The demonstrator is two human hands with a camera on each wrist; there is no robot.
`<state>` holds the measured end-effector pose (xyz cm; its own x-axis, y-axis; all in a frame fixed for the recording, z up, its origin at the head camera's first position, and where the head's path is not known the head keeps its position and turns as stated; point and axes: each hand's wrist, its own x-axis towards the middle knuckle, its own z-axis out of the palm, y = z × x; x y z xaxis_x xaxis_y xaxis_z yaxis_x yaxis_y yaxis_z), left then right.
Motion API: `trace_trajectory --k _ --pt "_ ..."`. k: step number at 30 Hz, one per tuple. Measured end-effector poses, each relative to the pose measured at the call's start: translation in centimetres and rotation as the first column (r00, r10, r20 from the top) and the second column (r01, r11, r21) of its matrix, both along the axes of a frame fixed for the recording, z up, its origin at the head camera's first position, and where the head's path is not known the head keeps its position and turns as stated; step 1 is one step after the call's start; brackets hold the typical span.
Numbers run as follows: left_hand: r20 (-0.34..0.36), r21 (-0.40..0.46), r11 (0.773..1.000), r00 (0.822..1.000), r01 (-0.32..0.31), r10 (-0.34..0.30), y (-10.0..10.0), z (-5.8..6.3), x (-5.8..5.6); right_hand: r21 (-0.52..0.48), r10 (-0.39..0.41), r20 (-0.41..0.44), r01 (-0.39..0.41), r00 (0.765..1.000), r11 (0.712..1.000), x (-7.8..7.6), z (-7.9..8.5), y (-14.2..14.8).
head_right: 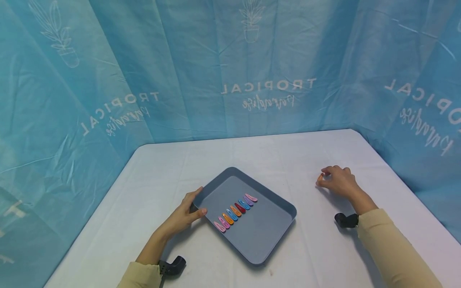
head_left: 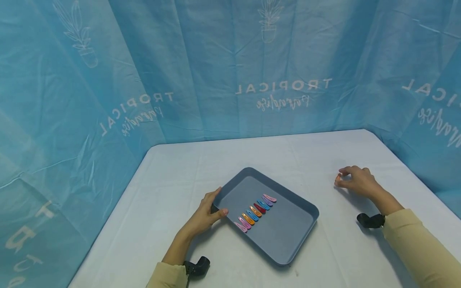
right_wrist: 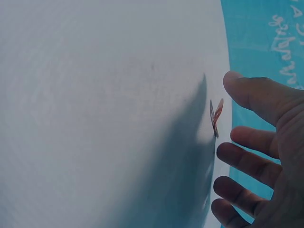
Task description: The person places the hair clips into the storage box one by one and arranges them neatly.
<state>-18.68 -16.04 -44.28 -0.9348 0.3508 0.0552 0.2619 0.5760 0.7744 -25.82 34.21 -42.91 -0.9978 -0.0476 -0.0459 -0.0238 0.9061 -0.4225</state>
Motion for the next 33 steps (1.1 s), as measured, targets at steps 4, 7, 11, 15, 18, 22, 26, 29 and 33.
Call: trace_trajectory --k 4,7,11,15,18,22,26,29,33 --pt "-0.057 -0.006 1.000 0.998 0.008 -0.008 0.02 -0.17 0.03 0.012 -0.031 0.030 0.030 0.999 0.999 -0.26 -0.04 0.01" --pt "-0.058 0.000 1.000 0.998 0.013 -0.013 0.04 -0.16 0.04 0.024 -0.057 0.038 0.056 0.998 0.998 -0.42 -0.17 0.00" --pt "-0.002 0.009 1.000 1.000 0.002 -0.002 0.04 -0.01 -0.05 0.049 -0.069 0.019 0.068 0.997 0.996 -0.59 -0.35 0.02" --pt "0.016 -0.007 1.000 1.000 -0.004 0.004 0.01 0.10 -0.12 0.058 -0.072 0.006 0.072 0.997 0.996 -0.69 -0.46 -0.01" --pt "0.016 -0.009 1.000 1.000 0.000 0.000 -0.02 0.10 -0.09 0.063 -0.074 0.008 0.074 0.997 0.995 -0.79 -0.54 -0.06" --pt "0.022 -0.002 1.000 1.000 0.005 -0.005 -0.07 0.13 0.00 0.073 -0.074 0.009 0.073 0.997 0.995 -0.88 -0.59 -0.15" --pt "0.030 0.001 1.000 1.000 0.008 -0.008 -0.10 0.13 0.01 0.082 -0.069 -0.005 0.069 0.998 0.994 -0.93 -0.71 -0.17" --pt "0.029 0.004 1.000 1.000 0.005 -0.006 -0.09 0.08 0.01 0.083 -0.066 -0.013 0.066 0.998 0.994 -0.94 -0.74 -0.20" --pt "0.026 0.006 1.000 1.000 -0.003 0.003 -0.02 0.14 0.09 0.080 -0.071 -0.011 0.072 0.997 0.994 -0.96 -0.70 -0.29"
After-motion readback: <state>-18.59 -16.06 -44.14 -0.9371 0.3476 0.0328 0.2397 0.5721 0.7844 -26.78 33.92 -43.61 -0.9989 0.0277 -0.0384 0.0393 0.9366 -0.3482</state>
